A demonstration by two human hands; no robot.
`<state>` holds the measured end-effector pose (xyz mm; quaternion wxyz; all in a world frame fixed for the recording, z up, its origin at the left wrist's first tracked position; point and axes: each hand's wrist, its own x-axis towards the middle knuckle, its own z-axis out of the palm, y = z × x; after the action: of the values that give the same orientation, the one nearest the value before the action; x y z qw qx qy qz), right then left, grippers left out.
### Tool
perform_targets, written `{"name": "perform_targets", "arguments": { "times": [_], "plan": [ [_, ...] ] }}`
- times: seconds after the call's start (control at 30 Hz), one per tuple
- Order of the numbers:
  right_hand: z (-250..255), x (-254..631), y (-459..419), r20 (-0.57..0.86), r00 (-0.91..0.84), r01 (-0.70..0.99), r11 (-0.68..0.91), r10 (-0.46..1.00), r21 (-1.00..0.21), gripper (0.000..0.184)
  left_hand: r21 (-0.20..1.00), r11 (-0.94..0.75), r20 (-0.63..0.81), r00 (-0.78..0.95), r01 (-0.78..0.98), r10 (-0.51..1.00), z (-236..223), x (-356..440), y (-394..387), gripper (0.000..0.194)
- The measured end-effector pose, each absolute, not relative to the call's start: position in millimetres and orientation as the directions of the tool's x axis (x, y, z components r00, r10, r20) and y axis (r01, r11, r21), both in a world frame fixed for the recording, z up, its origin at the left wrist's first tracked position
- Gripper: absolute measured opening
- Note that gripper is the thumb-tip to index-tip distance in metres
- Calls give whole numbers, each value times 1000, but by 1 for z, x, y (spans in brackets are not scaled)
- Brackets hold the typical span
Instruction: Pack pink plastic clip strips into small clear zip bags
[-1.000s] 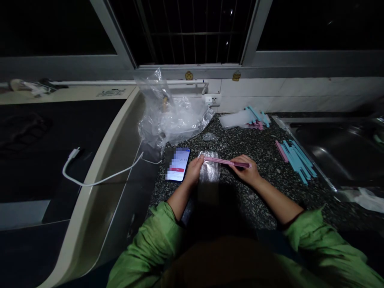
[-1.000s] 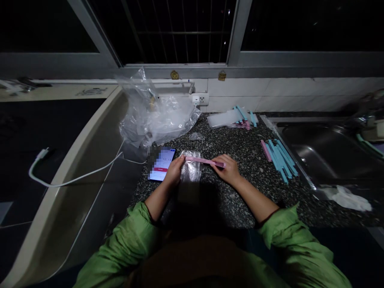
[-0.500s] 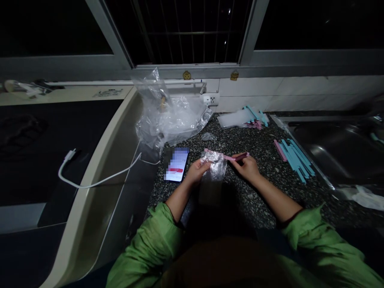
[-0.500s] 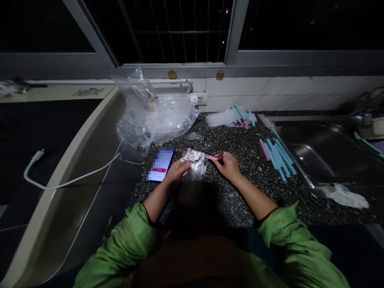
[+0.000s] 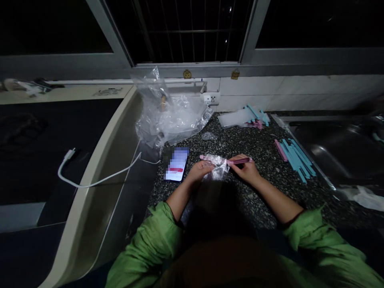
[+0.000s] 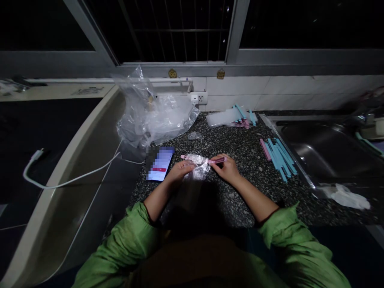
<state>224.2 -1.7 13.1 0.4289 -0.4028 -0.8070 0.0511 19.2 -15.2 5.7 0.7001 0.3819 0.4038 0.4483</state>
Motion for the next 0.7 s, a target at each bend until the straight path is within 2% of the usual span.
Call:
{"name": "perform_targets", "arguments": {
  "times": [0.5, 0.7],
  "plan": [
    [8, 222, -3, 654, -360, 557, 715, 666, -421, 8, 845, 364, -290, 237, -392, 927, 14, 18, -12, 42],
    [7, 221, -5, 639, -373, 555, 713, 673, -428, 11, 844, 401, -337, 229, -357, 913, 8, 17, -11, 44]
  ]
}}
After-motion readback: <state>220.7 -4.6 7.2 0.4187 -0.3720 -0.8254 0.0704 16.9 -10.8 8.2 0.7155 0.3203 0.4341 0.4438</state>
